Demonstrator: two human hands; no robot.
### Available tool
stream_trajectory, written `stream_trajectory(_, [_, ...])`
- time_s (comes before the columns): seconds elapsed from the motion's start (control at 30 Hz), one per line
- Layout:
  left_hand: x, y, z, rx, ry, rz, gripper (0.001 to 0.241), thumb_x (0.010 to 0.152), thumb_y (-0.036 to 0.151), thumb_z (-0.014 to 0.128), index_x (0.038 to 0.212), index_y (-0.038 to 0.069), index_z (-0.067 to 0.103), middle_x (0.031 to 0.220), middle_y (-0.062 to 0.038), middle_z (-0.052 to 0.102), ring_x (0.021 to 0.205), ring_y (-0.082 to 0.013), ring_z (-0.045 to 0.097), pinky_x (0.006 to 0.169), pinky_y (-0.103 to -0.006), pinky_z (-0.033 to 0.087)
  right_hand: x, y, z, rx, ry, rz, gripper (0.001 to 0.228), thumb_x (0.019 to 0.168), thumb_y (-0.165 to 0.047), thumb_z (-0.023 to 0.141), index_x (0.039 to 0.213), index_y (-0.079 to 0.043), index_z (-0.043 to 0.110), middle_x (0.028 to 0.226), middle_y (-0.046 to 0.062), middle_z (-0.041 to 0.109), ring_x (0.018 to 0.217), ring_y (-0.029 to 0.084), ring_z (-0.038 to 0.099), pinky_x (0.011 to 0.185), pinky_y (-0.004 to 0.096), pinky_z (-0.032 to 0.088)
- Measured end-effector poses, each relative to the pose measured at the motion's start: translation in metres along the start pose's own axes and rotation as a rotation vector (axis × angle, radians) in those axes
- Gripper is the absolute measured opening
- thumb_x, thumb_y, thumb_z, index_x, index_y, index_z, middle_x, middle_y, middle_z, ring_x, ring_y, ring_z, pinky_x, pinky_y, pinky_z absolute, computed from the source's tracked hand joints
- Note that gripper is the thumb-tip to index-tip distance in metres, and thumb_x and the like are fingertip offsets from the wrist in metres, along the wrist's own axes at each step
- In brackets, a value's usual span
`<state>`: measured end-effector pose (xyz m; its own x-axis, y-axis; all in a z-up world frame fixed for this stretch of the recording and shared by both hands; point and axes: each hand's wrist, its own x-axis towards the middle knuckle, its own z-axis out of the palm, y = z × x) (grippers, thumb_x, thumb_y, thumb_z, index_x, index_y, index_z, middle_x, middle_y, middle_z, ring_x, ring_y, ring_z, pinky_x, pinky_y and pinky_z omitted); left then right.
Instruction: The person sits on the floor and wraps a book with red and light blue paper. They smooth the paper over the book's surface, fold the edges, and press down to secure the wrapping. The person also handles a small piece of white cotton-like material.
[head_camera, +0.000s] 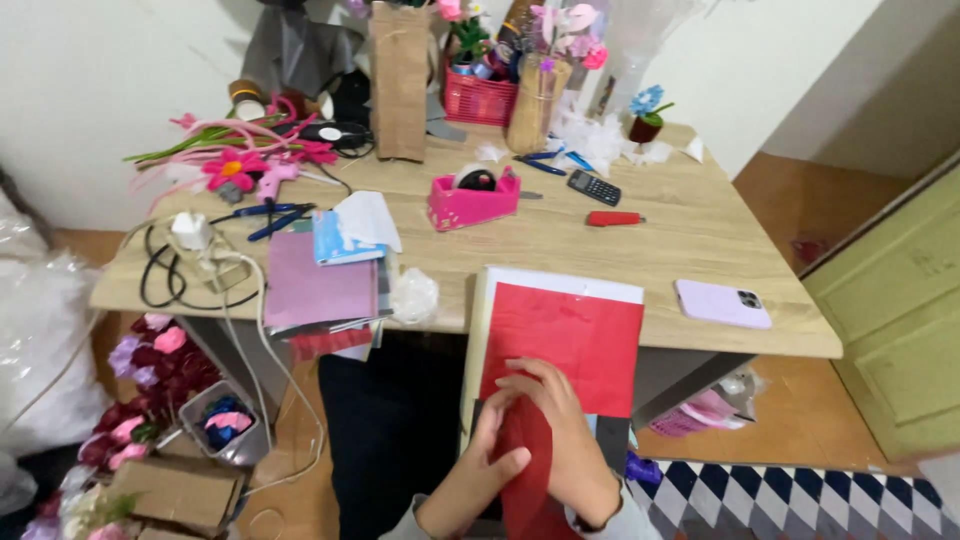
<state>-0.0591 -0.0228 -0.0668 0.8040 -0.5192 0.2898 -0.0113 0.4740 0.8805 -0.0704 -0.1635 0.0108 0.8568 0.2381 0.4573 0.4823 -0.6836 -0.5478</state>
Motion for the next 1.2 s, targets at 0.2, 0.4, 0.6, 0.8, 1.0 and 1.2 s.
stream_trajectory(0.2, [-0.029,0.076,-0.044,-0.283,0.094,0.041,0.1,0.085,0.066,0.07,0.156,0.013,0.024,0.147,-0.011,0.045,0.13,-0.0193,0.053,0.1,-0.0354,0.049,0.091,-0.024,0.004,-0.09,-0.249,-0.19,0.009,0.093,-0.015,0.059,0.098,-0.017,0.066,0.096,0.003,0.068,0.085,0.026,0.068,0.066,0.04,0.051])
stream_trajectory(0.4, [-0.051,0.089,-0.108,-0.218,0.344,0.101,0.095,0.082,0.065,0.067,0.155,0.022,0.025,0.16,-0.02,0.037,0.141,-0.0421,0.047,0.102,-0.0618,0.051,0.184,0.038,0.097,-0.365,-0.331,-0.217,0.038,0.094,-0.037,0.057,0.123,-0.013,0.061,0.112,0.012,0.071,0.1,0.037,0.07,0.076,0.05,0.056])
stream_trajectory(0.6, [-0.041,0.113,-0.134,-0.207,0.597,0.061,0.086,0.081,0.052,0.055,0.157,0.028,0.023,0.156,-0.017,0.045,0.135,-0.0431,0.056,0.097,-0.0598,0.055,0.245,0.057,0.219,-1.078,-0.186,-0.358,0.015,0.087,-0.021,0.061,0.1,-0.025,0.068,0.101,0.0,0.065,0.092,0.023,0.06,0.074,0.038,0.047])
stream_trajectory(0.8, [-0.011,0.077,-0.17,0.366,0.67,0.061,0.085,0.09,0.035,0.066,0.16,0.023,0.018,0.167,-0.01,0.027,0.128,-0.0279,0.062,0.108,-0.0408,0.048,0.327,0.238,0.373,-0.776,0.027,-0.2,0.015,0.082,-0.029,0.062,0.07,-0.022,0.067,0.064,0.001,0.067,0.054,0.033,0.069,0.038,0.045,0.043])
stream_trajectory(1.0, [0.001,0.087,-0.113,0.366,0.656,-0.014,0.106,0.08,0.028,0.081,0.16,0.024,0.013,0.152,-0.011,0.045,0.131,-0.021,0.06,0.089,-0.0347,0.066,0.307,0.21,0.321,-0.571,-0.143,0.187,0.028,0.09,-0.03,0.052,0.08,-0.014,0.072,0.077,0.013,0.072,0.073,0.037,0.071,0.058,0.046,0.053])
stream_trajectory(1.2, [0.007,0.06,-0.148,0.445,0.956,0.186,0.077,0.089,0.01,0.068,0.154,0.015,0.029,0.159,-0.013,0.041,0.133,-0.0228,0.056,0.106,-0.0382,0.051,0.304,0.037,0.205,-0.582,-0.599,-0.181,0.039,0.094,-0.037,0.045,0.122,-0.012,0.052,0.099,0.021,0.07,0.086,0.05,0.069,0.066,0.056,0.053])
